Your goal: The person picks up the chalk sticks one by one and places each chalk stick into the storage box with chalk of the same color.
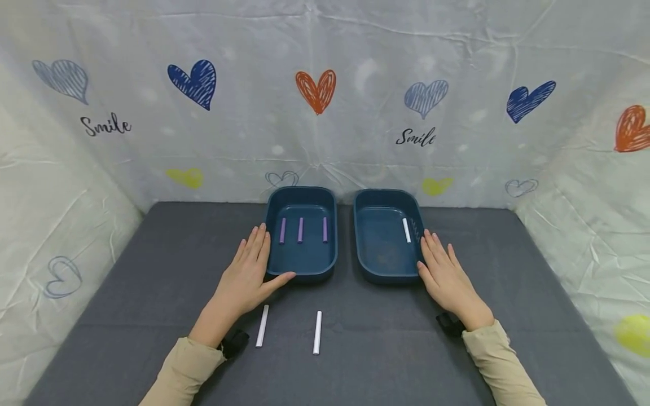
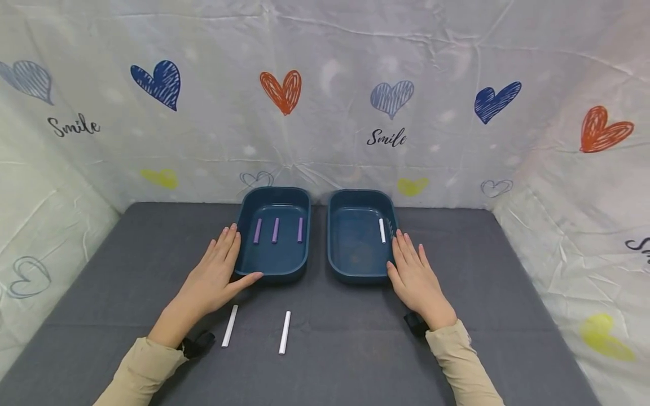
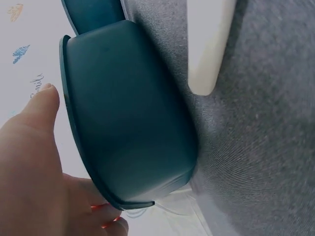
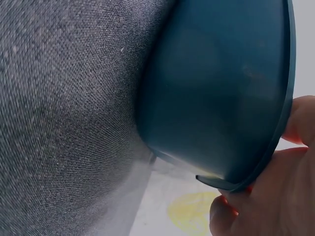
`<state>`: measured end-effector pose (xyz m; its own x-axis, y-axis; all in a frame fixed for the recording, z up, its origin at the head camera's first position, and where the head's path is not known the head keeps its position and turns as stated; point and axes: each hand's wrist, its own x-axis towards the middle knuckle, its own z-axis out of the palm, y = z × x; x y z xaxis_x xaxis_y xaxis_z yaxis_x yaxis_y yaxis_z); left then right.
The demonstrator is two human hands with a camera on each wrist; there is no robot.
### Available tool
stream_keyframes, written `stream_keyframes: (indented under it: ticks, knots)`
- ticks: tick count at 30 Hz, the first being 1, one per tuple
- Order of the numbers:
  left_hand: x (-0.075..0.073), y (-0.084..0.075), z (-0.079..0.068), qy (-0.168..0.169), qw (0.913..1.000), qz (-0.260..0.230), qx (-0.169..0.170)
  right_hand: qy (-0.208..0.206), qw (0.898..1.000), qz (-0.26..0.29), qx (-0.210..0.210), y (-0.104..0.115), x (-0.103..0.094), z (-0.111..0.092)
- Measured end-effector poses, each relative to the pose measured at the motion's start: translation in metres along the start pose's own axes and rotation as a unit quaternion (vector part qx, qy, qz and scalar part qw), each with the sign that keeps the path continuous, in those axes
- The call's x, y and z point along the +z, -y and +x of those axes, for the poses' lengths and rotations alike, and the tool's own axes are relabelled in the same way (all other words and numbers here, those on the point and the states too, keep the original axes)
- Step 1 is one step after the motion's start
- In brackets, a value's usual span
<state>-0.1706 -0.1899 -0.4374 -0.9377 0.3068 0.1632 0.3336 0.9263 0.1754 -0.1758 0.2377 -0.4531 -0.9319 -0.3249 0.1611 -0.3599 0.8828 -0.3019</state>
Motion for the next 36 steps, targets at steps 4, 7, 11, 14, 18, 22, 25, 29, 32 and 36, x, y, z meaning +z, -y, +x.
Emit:
stream_keyframes:
  ticks: [4, 7, 11, 14, 18, 22, 25, 29, 32, 36]
  knots:
    - [-0.005, -0.002, -0.001, 0.0, 1.0, 0.002, 0.007, 0.003, 1.0, 0.002, 0.003, 0.001, 0.001, 0.0]
    - [-0.009, -0.006, -0.003, -0.007, 0.9998, 0.0, 0.02, 0.008, 1.0, 0.004, 0.006, 0.001, 0.001, 0.0]
    - [-0.014, -0.014, -0.008, -0.023, 0.9985, -0.013, 0.047, 0.01, 1.0, 0.007, 0.007, 0.002, 0.001, 0.001]
    - [-0.017, -0.02, -0.013, -0.035, 0.9964, -0.03, 0.071, 0.009, 1.0, 0.007, 0.006, 0.002, 0.001, 0.001]
    - [-0.02, -0.029, -0.019, -0.066, 0.9901, -0.054, 0.111, 0.006, 1.0, 0.007, 0.004, 0.001, 0.002, 0.001]
    - [-0.02, -0.039, -0.025, -0.109, 0.9765, -0.091, 0.162, 0.006, 1.0, 0.009, 0.004, 0.001, 0.002, 0.001]
    - [-0.017, -0.048, -0.031, -0.133, 0.9629, -0.129, 0.196, 0.005, 1.0, 0.009, 0.005, 0.001, 0.002, 0.002]
    - [-0.01, -0.061, -0.04, -0.141, 0.9495, -0.171, 0.222, 0.006, 1.0, 0.009, 0.009, 0.001, 0.002, 0.002]
    - [-0.004, -0.07, -0.047, -0.126, 0.9489, -0.189, 0.219, 0.007, 1.0, 0.009, 0.011, 0.001, 0.002, 0.002]
    - [0.007, -0.078, -0.056, -0.075, 0.9579, -0.191, 0.201, 0.005, 1.0, 0.011, 0.009, 0.001, 0.002, 0.001]
